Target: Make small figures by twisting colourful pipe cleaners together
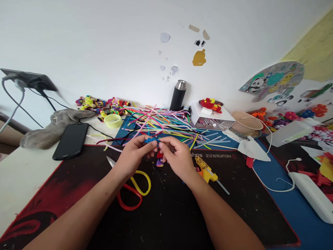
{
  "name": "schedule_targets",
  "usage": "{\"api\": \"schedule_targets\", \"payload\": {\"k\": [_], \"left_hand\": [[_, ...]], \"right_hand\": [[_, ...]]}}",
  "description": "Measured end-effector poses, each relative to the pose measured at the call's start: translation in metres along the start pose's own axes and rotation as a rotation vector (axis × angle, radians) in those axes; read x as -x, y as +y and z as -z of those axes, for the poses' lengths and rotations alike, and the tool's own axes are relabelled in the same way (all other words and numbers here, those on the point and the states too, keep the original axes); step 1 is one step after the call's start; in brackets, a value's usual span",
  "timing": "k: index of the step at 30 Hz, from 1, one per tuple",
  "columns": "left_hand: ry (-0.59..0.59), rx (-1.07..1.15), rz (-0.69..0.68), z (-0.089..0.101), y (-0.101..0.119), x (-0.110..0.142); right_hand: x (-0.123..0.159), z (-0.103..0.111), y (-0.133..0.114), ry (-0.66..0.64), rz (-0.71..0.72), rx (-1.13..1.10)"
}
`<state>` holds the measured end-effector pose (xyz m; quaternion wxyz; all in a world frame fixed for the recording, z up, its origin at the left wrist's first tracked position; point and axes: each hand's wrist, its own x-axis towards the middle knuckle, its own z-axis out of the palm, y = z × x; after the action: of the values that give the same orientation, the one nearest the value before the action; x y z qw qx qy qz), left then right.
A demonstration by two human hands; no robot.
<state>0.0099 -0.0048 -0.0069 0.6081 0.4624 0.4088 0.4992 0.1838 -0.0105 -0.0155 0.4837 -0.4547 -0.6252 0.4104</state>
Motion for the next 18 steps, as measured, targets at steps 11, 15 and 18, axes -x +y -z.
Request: {"api": "schedule_targets", "payload": {"k": [11,15,18], "left_hand": [[0.01,0.078,0.059,-0.0015,0.0035,0.0007],[0.005,0.085,0.056,0.0003,0.0006,-0.0004],[0.006,0.097,0.059,0.0009,-0.0003,-0.0011]], "right_hand": [[0.0009,0.0017,0.0027,0.029,0.177,0.207],[-0.0001,0.0022,0.0032,0.052,0.244,0.293],[-0.0003,0.0029,0.0029,0.054,0.256,0.313]]}}
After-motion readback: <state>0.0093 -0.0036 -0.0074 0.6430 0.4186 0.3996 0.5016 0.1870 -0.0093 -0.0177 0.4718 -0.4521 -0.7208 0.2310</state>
